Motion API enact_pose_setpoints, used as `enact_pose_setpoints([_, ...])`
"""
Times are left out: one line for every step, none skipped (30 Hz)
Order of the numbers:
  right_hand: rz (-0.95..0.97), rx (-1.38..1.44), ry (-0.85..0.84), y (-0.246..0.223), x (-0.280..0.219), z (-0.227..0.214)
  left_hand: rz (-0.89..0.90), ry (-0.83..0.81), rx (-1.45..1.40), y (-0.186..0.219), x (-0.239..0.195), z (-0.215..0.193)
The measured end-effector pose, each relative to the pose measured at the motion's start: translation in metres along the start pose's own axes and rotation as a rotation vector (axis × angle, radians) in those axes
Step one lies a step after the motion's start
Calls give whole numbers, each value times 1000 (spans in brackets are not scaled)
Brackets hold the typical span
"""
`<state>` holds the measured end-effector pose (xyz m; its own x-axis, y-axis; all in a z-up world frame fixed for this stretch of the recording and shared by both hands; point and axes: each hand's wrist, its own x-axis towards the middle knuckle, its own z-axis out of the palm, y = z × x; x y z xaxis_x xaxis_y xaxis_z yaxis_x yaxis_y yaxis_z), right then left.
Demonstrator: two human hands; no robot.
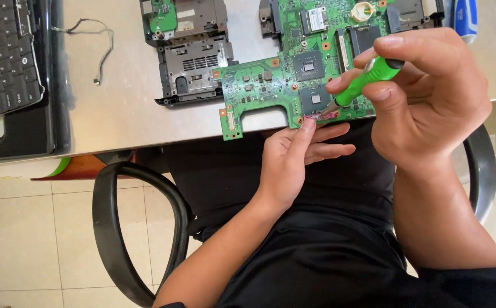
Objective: The person cleans a laptop motherboard with a handheld air blower, then uses a green-handled screwdriver to remove the CPU. They place the CPU on the table, flip the motherboard, and continue cleaning it with the air blower before positioning it back into the laptop chassis.
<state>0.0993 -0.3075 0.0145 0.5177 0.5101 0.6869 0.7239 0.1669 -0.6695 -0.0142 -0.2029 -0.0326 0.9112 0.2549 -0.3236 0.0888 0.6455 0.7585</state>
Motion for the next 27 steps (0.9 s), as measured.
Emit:
enact_pose_setpoints([-4,0,0,0,0,0,4,-1,1,-2,0,-1])
enact_pose_setpoints([-7,-8,-6,0,1,-1,8,2,-4,-3,1,-1])
enact_pose_setpoints([-13,-14,-11,0,1,-1,15,4,-7,-5,2,-2])
enact_pose_setpoints([-21,-13,-9,1,2,-1,22,2,-3,-4,2,-2])
enact_pose_setpoints([-67,-22,-24,3,4,-2,35,6,20,-3,2,-2])
enact_pose_setpoints([-113,-30,-39,4,5,-3,48,11,43,-2,2,-1])
enact_pose_setpoints([-118,-33,-36,2,6,-3,52,7,45,-4,3,-2])
enact_pose_setpoints([-138,-54,-51,0,8,-4,73,9,50,-5,3,-2])
enact_pose_setpoints([-158,-77,-65,-3,9,-4,93,9,56,-6,4,-3])
enact_pose_setpoints([-162,-81,-62,-4,9,-6,96,4,58,-7,4,-3])
enact_pose_setpoints([-171,-143,-64,-5,9,-7,108,4,53,-7,4,-3])
enact_pose_setpoints([-179,-205,-65,-6,8,-8,119,4,48,-8,4,-3])
enact_pose_setpoints([-181,-209,-62,-7,8,-8,120,-2,50,-9,5,-3])
enact_pose_setpoints([-155,-226,-58,-8,8,-8,115,1,38,-9,5,-4])
enact_pose_setpoints([-127,-242,-54,-10,8,-8,108,4,25,-10,6,-4])
enact_pose_setpoints([-127,-247,-51,-13,9,-8,107,-2,27,-10,7,-3])
enact_pose_setpoints([-91,-235,-68,-17,10,-8,108,9,30,-10,7,-3])
enact_pose_setpoints([-54,-223,-86,-20,11,-8,108,20,34,-11,8,-3])
enact_pose_setpoints([-53,-226,-84,-20,11,-8,106,17,34,-11,7,-2])
enact_pose_setpoints([-80,-242,-101,-21,11,-8,113,20,51,-12,7,-2])
enact_pose_setpoints([-108,-257,-119,-21,12,-9,122,23,68,-13,7,-1])
enact_pose_setpoints([-109,-260,-118,-25,14,-7,122,20,68,-14,8,-1])
enact_pose_setpoints([-103,-254,-150,-29,16,-5,120,25,37,-15,8,-2])
enact_pose_setpoints([-97,-249,-182,-33,18,-3,118,30,6,-17,9,-2])
enact_pose_setpoints([-97,-251,-180,-36,19,-3,117,28,7,-18,9,-3])
enact_pose_setpoints([-73,-262,-200,-39,20,-2,122,21,11,-18,9,-4])
enact_pose_setpoints([-50,-274,-220,-43,21,-2,126,16,13,-18,10,-5])
